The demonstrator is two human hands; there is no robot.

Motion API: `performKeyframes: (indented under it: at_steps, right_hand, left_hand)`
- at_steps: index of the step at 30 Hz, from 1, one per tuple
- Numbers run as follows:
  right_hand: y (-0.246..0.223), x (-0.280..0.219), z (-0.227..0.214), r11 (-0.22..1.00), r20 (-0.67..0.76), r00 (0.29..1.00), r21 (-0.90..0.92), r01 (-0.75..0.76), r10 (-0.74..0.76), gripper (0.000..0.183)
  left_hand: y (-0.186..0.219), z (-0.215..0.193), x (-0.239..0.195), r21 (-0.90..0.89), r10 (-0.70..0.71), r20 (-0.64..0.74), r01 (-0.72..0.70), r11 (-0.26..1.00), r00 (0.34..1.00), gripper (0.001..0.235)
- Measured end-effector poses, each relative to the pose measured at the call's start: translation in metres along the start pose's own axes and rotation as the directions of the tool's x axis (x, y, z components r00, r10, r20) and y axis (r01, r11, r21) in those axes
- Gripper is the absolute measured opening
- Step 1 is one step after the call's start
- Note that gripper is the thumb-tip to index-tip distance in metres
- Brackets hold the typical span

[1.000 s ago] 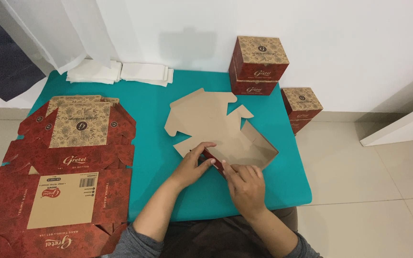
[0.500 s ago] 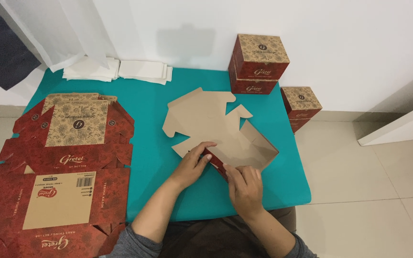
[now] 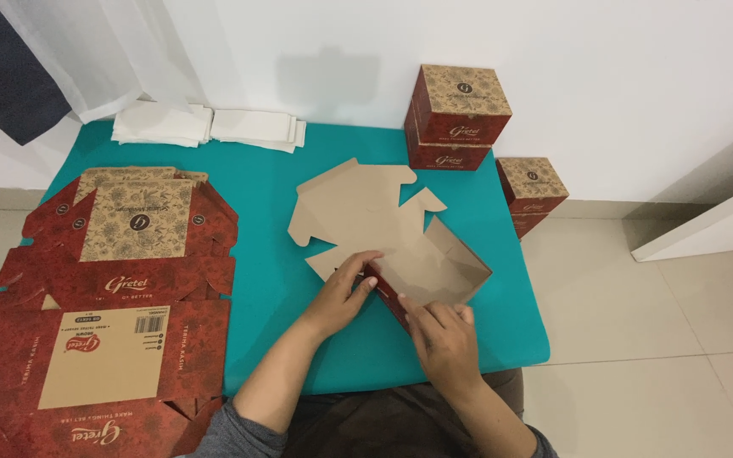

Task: The person folds a flat cardboard sheet into a box, inserts a white rectangular item, and closes the lid. The person repeats this process with another flat sheet, inserting another white item and closing the box.

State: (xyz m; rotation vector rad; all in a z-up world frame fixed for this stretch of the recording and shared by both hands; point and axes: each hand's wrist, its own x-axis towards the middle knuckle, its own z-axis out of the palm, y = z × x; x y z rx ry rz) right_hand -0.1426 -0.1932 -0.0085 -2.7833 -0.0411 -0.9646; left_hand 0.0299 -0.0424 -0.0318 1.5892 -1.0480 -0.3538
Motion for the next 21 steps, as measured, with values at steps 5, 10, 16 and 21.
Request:
performKeyframes:
  at_steps: [5, 10, 16, 21]
  right_hand:
    - [-0.013, -0.001, 0.024, 0.991, 0.026, 1.000, 0.137, 0.000, -0.004, 0.045]
    - [-0.023, 0.008, -0.011, 0.842, 0.086, 0.962, 0.508, 0.182, -0.260, 0.045]
    - [0.109, 0.023, 0.009, 0.988, -0.097, 0.988, 0.112, -0.109, 0.120, 0.040]
    - [0.183, 0.056, 0.062, 0.992, 0.397, 0.918, -0.115, 0.048, 0.002, 0.055]
  left_hand:
    - [0.005, -0.006, -0.004, 0.016, 0.096, -0.034, -0.096, 0.995, 0.995, 0.054]
    - [0.065, -0.022, -0.037, 0.278, 0.124, -0.219, -0.060, 0.959, 0.968, 0.050]
    - [0.080, 0.031, -0.079, 0.756, 0.293, -0.277, 0.019, 0.655, 0.915, 0.054]
    - [0.076, 0.089, -0.058, 0.870, 0.349, -0.093, -0.095, 0.484, 0.933, 0.067]
